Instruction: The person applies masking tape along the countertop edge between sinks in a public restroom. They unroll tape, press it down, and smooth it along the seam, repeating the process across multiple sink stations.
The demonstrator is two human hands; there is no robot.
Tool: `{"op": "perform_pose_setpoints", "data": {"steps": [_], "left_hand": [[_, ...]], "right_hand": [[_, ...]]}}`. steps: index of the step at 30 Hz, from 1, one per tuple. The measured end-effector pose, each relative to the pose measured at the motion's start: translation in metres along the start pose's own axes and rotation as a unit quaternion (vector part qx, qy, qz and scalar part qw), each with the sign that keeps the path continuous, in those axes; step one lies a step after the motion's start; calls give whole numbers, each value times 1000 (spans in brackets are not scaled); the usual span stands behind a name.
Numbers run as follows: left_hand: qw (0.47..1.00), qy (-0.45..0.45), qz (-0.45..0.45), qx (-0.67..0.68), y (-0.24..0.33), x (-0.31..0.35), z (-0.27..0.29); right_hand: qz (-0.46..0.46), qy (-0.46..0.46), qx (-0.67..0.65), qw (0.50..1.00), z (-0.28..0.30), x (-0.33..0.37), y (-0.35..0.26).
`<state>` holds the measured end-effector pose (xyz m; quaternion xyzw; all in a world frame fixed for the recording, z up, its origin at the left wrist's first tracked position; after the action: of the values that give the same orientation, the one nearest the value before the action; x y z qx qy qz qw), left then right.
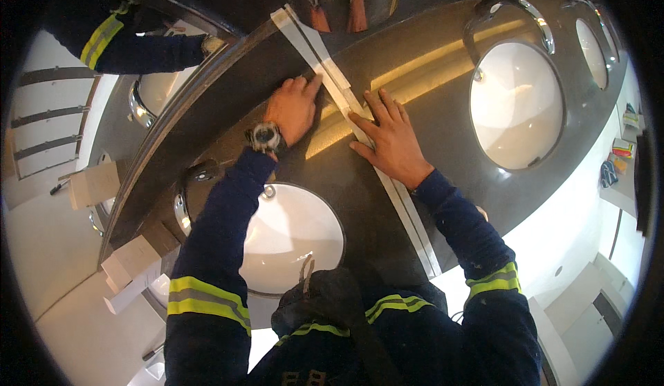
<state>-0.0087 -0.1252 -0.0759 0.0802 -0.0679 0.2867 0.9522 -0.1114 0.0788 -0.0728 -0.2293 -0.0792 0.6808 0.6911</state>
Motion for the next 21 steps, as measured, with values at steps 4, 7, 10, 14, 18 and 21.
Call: {"op": "perform_pose_setpoints", "data": {"steps": [4,7,10,14,18,21], "left_hand": [[992,81,-60,79,36,36,-10],[988,97,-39,115,36,41,-14],[983,121,-16,135,29,35,-14],[979,130,-39,154,31,26,-4],[976,131,-75,158,40,19,-1],[980,99,-82,150,43,15,-5]], "right_hand": [[-35,109,-98,989,-4,12,15],[-39,129,-65,989,-4,7,13],[-43,150,-75,985,-4,3,13],[-57,171,-72,981,-9,4,18],[-54,201,-81,975,-7,4,20],[-54,206,-84,973,-6,3,20]]}}
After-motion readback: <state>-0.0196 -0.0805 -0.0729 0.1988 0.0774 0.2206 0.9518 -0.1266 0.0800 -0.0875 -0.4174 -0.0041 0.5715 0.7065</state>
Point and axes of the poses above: each hand's wrist, its own x-axis away from the middle knuckle, its own z-axis out of the back of the hand, y = z × x, the point moved 4 cm from there along -x, towards the middle knuckle, and after that the axes turned 15 degrees about z, right-handed, at the moved point
